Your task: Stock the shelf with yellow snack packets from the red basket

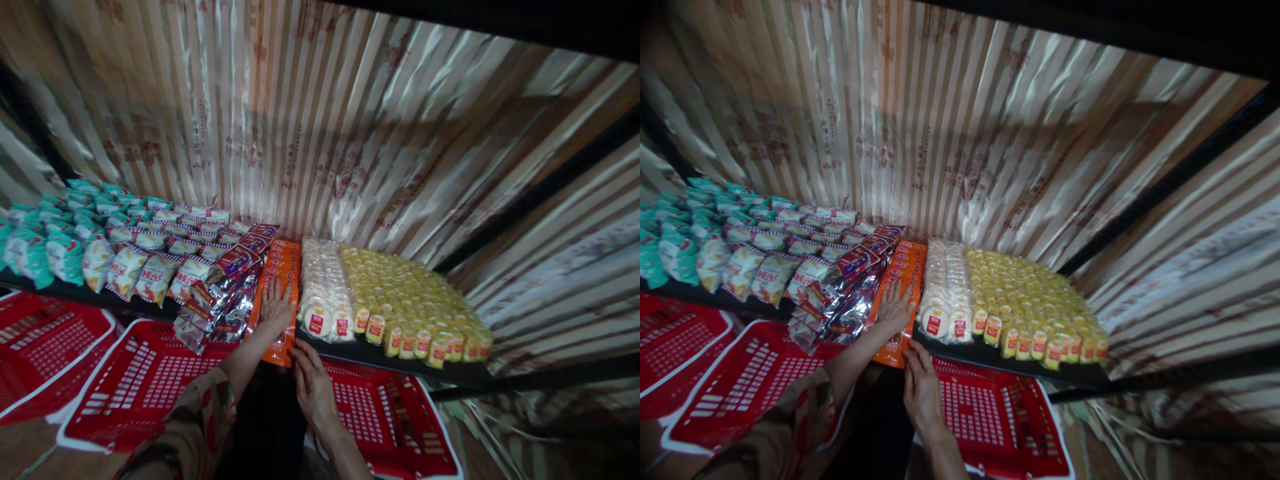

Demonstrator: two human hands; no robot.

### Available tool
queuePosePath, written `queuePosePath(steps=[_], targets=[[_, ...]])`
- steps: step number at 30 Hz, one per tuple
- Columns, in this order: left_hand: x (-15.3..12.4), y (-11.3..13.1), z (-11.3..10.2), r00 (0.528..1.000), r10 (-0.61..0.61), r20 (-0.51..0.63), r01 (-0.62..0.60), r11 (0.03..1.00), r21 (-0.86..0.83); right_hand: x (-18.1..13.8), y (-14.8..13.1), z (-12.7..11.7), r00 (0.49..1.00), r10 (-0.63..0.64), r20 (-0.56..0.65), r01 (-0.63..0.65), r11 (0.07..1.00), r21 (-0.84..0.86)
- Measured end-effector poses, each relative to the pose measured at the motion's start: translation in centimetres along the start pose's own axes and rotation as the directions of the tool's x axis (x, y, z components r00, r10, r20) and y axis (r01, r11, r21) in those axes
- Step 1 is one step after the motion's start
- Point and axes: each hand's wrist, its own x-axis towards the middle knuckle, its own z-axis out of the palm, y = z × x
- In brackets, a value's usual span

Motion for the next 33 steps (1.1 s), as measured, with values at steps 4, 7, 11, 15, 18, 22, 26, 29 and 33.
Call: queuePosePath(steps=[4, 7, 11, 15, 18, 22, 26, 29, 33], targets=[[-0.4, -0.4, -0.5, 0.997, 0.061, -0.053, -0.062, 0.998, -0.007, 0.2, -0.2, 0.4, 1.000, -0.015, -0.004, 0.015, 1.000, 0.009], [-1.3, -0.9, -0.6, 0.992, 0.083, -0.095, -0.084, 0.996, -0.008, 0.3, -0.2, 0.8, 1.000, -0.020, 0.004, 0.020, 1.000, 0.004], [-2.5, -1.6, -0.3, 0.992, 0.058, -0.115, -0.059, 0.998, -0.008, 0.2, -0.2, 1.4, 0.999, -0.030, 0.020, 0.030, 1.000, 0.005], [-2.9, -1.8, -0.2, 0.990, 0.037, -0.135, -0.037, 0.999, 0.005, 0.2, -0.2, 1.5, 0.999, -0.032, 0.010, 0.031, 0.999, 0.008], [-3.0, -1.8, -0.1, 0.988, 0.034, -0.152, -0.032, 0.999, 0.018, 0.3, 0.0, 1.4, 0.999, -0.037, -0.015, 0.037, 0.999, 0.007], [-3.2, -1.6, -0.3, 0.991, 0.024, -0.130, -0.019, 0.999, 0.046, 0.5, 0.2, 1.3, 0.999, -0.038, -0.018, 0.038, 0.999, 0.003], [-3.2, -1.5, -0.5, 0.995, 0.008, -0.099, -0.003, 0.999, 0.051, 0.1, 0.1, 1.5, 0.999, -0.035, -0.023, 0.034, 0.999, -0.006], [-2.9, -1.4, -0.6, 0.998, -0.008, -0.069, 0.011, 0.999, 0.048, -0.4, -0.1, 1.7, 0.998, -0.037, -0.050, 0.037, 0.999, -0.007], [-1.9, -1.4, -1.0, 0.998, 0.005, -0.062, -0.001, 0.998, 0.062, -0.6, 0.0, 2.0, 0.998, -0.038, -0.060, 0.038, 0.999, -0.002]])
